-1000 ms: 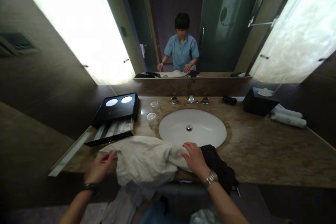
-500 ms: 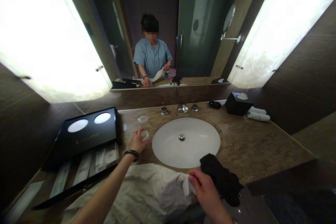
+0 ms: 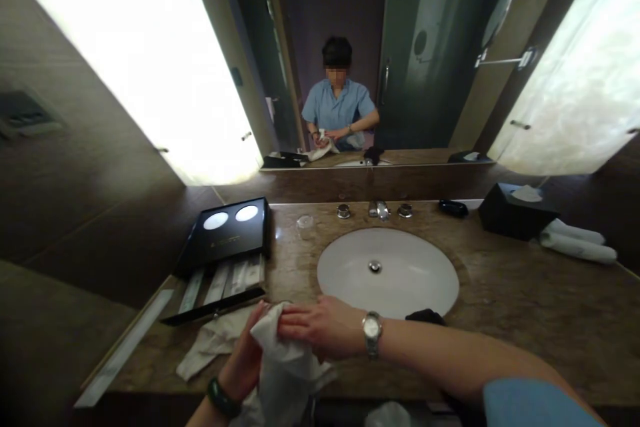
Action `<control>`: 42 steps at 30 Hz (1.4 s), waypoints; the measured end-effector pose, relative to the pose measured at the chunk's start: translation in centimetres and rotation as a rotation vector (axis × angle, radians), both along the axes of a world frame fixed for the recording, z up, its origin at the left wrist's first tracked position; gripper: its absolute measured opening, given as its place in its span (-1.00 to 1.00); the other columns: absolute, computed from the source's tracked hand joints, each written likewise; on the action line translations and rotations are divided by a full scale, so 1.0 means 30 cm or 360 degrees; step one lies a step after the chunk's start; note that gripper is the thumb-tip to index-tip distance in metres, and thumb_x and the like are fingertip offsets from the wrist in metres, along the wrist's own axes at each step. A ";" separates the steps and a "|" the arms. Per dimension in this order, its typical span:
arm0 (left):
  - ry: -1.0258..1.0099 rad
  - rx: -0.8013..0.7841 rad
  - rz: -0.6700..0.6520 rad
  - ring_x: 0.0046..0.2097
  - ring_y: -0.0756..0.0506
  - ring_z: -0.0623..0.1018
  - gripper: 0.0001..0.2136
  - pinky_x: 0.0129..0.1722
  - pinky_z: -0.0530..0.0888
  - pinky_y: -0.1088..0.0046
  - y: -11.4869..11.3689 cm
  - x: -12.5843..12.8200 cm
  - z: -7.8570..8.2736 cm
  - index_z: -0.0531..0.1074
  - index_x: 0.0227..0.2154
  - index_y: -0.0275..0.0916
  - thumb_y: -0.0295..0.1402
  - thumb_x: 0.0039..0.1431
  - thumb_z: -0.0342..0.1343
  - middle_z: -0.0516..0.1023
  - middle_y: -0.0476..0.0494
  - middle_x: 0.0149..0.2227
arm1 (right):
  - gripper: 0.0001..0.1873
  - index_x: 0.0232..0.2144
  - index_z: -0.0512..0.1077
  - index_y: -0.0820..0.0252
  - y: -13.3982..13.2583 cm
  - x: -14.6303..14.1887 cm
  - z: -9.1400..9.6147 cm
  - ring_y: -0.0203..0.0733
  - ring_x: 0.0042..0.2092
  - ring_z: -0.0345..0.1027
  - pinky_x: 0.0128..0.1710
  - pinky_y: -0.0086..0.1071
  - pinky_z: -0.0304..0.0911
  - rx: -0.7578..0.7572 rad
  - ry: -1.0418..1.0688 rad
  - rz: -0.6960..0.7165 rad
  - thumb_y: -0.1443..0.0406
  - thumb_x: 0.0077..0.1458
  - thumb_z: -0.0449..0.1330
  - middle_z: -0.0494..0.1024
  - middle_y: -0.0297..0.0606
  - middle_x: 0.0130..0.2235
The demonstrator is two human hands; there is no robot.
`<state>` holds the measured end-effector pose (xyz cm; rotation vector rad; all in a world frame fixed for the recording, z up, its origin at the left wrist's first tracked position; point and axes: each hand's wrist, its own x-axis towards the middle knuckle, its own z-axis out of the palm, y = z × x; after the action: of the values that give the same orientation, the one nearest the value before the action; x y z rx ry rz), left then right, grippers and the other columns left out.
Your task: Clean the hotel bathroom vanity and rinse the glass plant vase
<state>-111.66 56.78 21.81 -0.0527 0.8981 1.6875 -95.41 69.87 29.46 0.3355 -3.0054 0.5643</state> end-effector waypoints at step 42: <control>0.2785 -0.0117 0.0409 0.18 -0.38 0.39 -0.61 0.25 0.21 -0.04 -0.168 -0.219 0.297 0.61 -0.06 -0.06 -0.25 0.00 0.19 0.55 -0.21 0.10 | -0.76 -0.25 0.59 0.21 0.003 0.077 0.058 -0.26 -0.33 0.43 -0.24 -0.44 0.32 -0.1066 -0.0200 -0.0607 0.37 -0.06 0.26 0.60 -0.34 -0.34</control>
<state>-118.22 51.74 30.73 1.5042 2.2286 1.6639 -93.11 69.96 31.19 -0.3139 -2.6513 1.4984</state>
